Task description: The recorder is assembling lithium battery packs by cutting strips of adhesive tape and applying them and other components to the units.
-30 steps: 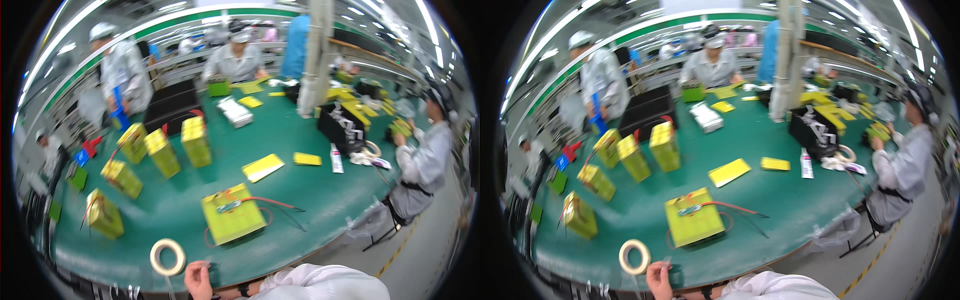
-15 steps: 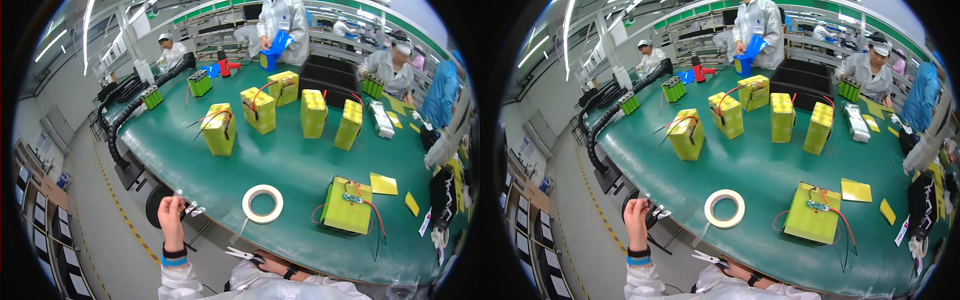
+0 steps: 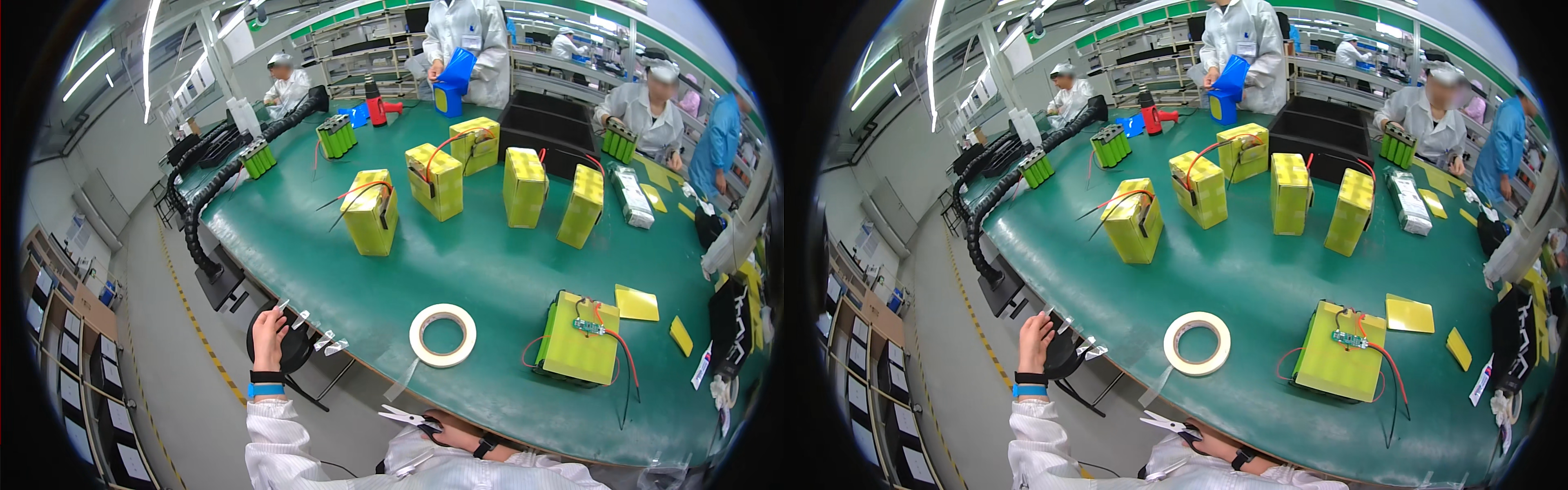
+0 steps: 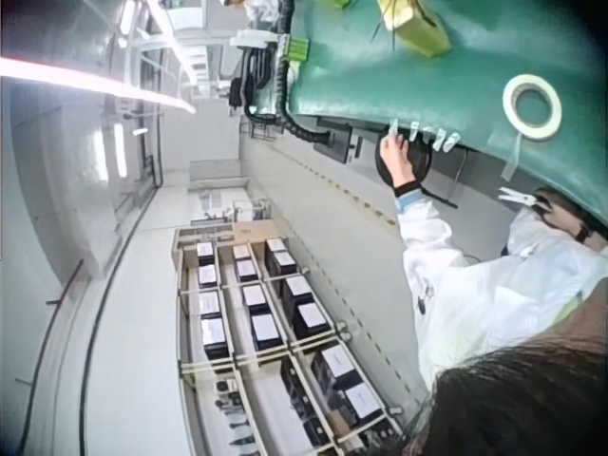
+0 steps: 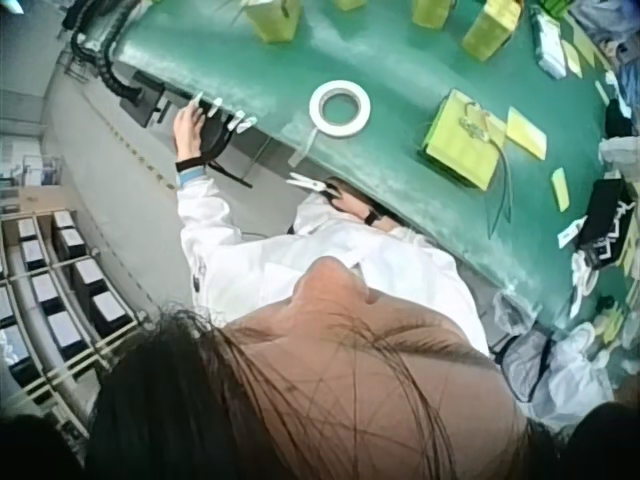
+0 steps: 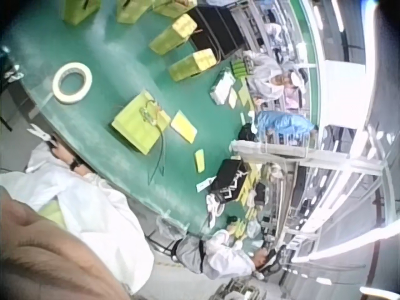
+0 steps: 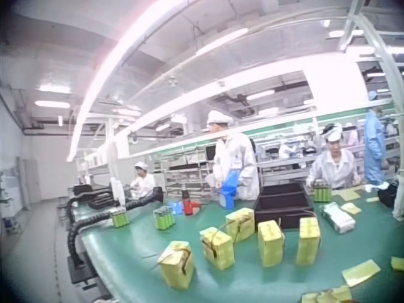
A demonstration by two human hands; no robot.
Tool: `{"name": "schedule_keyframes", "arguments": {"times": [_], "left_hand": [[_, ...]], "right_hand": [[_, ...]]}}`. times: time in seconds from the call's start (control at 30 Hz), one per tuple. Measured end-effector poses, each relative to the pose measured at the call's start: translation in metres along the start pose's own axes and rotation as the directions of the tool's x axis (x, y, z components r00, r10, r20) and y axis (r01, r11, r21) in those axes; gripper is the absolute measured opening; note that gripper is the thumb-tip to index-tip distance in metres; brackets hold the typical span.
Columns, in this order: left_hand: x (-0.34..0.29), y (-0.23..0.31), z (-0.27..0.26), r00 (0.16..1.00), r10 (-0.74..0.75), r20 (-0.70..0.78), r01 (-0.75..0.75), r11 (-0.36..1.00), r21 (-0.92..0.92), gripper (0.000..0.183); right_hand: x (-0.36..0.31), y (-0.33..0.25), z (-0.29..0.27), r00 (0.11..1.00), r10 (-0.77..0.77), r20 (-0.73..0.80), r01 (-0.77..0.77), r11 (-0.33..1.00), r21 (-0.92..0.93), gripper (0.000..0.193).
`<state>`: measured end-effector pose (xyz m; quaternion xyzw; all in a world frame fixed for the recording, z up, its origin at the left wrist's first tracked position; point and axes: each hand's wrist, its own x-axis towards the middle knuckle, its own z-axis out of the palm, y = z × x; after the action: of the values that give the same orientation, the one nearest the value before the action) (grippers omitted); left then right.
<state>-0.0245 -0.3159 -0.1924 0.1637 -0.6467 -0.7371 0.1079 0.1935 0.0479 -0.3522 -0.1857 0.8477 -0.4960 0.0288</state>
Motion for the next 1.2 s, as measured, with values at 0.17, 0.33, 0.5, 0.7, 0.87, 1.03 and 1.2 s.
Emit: {"name": "schedule_keyframes", "arguments": {"times": [0.17,0.33,0.5,0.7,0.87,1.03,1.2], "left_hand": [[0.002,0.002,-0.004,0.996,-0.071,0.057,0.073,0.997,-0.038,0.018],[0.008,-0.001,-0.003,0.993,-0.089,0.080,0.093,0.994,-0.057,0.017],[0.008,-0.002,0.008,0.991,-0.088,0.102,0.092,0.995,-0.041,0.017],[0.014,-0.007,0.009,0.993,-0.098,0.060,0.099,0.995,-0.001,0.018],[0.011,-0.008,0.010,0.990,-0.137,0.037,0.134,0.989,0.059,0.017],[0.013,-0.014,0.013,0.988,-0.151,0.045,0.146,0.986,0.085,0.019],[0.015,-0.020,0.017,0.987,-0.159,0.002,0.157,0.980,0.123,0.019]], "right_hand": [[-0.001,0.003,0.002,0.997,0.063,0.040,-0.064,0.998,0.010,0.049],[0.004,-0.014,-0.012,0.978,0.126,0.164,-0.123,0.992,-0.027,0.056],[0.005,-0.014,-0.013,0.981,0.170,0.095,-0.170,0.985,-0.005,0.048],[0.010,-0.019,-0.018,0.965,0.175,0.193,-0.153,0.981,-0.121,0.057],[0.010,-0.022,-0.018,0.969,0.165,0.185,-0.144,0.982,-0.124,0.057],[0.009,-0.019,-0.017,0.977,0.138,0.164,-0.119,0.985,-0.122,0.055],[0.008,-0.019,-0.015,0.976,0.170,0.133,-0.163,0.985,-0.063,0.048]]}}
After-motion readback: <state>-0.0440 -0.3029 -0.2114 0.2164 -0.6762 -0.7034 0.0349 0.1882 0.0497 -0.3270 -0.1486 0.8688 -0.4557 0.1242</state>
